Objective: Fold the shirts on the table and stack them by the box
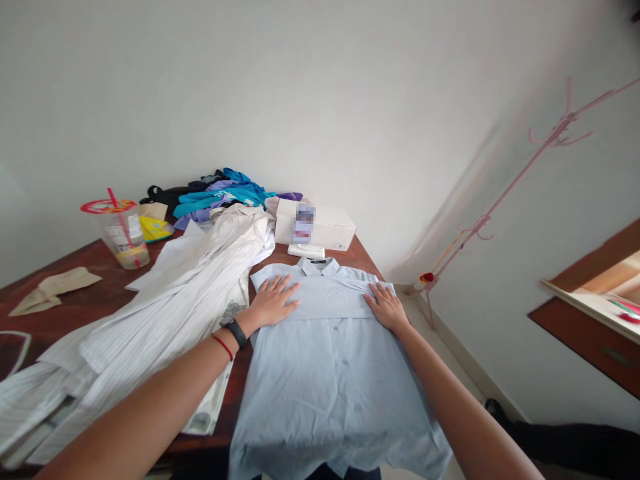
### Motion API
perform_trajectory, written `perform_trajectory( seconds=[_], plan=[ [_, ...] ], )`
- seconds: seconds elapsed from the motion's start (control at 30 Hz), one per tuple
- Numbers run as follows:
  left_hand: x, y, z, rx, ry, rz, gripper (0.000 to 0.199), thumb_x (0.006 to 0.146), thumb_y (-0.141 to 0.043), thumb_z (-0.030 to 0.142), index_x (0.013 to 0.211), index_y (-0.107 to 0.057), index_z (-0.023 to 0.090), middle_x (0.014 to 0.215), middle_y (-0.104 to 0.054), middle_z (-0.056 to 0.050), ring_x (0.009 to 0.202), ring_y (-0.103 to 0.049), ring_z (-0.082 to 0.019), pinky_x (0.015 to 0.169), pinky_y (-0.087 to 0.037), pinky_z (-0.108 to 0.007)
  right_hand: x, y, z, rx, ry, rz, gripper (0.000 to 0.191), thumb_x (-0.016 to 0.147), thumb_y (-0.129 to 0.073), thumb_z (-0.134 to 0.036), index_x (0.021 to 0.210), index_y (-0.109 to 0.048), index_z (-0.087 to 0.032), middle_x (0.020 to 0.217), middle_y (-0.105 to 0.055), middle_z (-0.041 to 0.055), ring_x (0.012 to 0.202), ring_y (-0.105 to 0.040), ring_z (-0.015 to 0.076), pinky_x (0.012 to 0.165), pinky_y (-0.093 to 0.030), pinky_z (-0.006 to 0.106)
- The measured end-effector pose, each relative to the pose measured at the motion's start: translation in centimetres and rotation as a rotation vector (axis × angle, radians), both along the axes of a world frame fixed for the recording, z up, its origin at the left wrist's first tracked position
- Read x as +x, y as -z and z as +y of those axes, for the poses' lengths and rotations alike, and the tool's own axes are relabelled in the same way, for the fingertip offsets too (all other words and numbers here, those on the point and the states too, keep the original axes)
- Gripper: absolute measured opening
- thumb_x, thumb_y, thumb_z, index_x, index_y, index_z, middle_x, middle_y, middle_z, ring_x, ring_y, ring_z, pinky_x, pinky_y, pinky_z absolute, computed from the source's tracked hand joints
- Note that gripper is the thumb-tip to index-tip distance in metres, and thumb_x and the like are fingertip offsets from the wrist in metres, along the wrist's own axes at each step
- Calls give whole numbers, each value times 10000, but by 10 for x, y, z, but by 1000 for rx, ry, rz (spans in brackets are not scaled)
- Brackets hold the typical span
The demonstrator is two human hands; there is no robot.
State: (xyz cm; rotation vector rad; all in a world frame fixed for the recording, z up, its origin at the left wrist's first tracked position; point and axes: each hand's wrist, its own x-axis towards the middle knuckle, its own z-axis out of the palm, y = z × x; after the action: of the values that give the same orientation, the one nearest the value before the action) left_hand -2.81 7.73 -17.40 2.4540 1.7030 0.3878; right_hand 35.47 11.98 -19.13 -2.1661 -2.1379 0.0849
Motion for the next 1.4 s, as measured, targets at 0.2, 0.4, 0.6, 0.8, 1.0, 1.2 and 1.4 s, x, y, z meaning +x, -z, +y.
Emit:
perform_trajectory(
  seconds=[0.2, 0.4, 0.6, 0.8, 1.0, 1.2, 1.4],
  plan=[
    [-1, -3, 0, -21, 14, 56, 626, 1014, -383, 567, 1576, -368, 291, 1682, -208, -75, 1547, -171, -346, 1225, -134, -550, 1, 2, 1, 21, 2, -17, 663, 1030, -259, -612, 1594, -327, -270, 1684, -228, 45, 1544, -199, 306, 1232, -201, 477],
    [-1, -5, -1, -31, 23, 67, 638, 1017, -367, 580, 1580, -361, 278, 1684, -199, -92, 1548, -160, -353, 1224, -135, -557, 2, 3, 1, 37, -3, -13, 645, 1036, -265, -594, 1589, -342, -270, 1675, -255, 45, 1538, -220, 306, 1228, -216, 474],
    [-1, -9, -3, -41, 31, 71, 636, 1019, -373, 574, 1576, -369, 267, 1683, -200, -104, 1550, -154, -347, 1224, -136, -540, 3, 5, 2, 48, -4, -8, 643, 1035, -274, -596, 1584, -353, -272, 1672, -264, 45, 1535, -225, 306, 1224, -224, 483],
    [-2, -8, -2, -39, 34, 78, 636, 1019, -376, 572, 1579, -362, 272, 1682, -202, -107, 1547, -163, -350, 1221, -147, -544, 3, 6, 4, 49, 2, -16, 647, 1033, -270, -609, 1584, -351, -280, 1669, -273, 38, 1531, -237, 289, 1226, -227, 478],
    [-3, -6, 0, -25, 36, 81, 642, 1015, -372, 583, 1574, -373, 268, 1679, -209, -108, 1543, -179, -355, 1218, -164, -551, 2, 4, 3, 57, -1, 0, 649, 1029, -286, -612, 1578, -365, -275, 1665, -284, 48, 1528, -244, 302, 1225, -223, 488],
    [-3, -5, 1, -22, 35, 86, 646, 1014, -358, 588, 1575, -372, 267, 1680, -214, -102, 1544, -181, -345, 1224, -162, -536, 1, 7, -1, 117, -3, 87, 681, 1015, -314, -606, 1592, -336, -246, 1665, -280, 74, 1535, -218, 319, 1225, -213, 491],
    [-3, -7, 1, -43, 30, 61, 651, 1007, -374, 586, 1573, -374, 265, 1681, -206, -105, 1547, -161, -353, 1221, -137, -558, 7, 5, -9, 425, 142, 254, 617, 1000, -355, -457, 1525, -421, -140, 1619, -345, 157, 1503, -285, 292, 1188, -285, 440]
  ],
)
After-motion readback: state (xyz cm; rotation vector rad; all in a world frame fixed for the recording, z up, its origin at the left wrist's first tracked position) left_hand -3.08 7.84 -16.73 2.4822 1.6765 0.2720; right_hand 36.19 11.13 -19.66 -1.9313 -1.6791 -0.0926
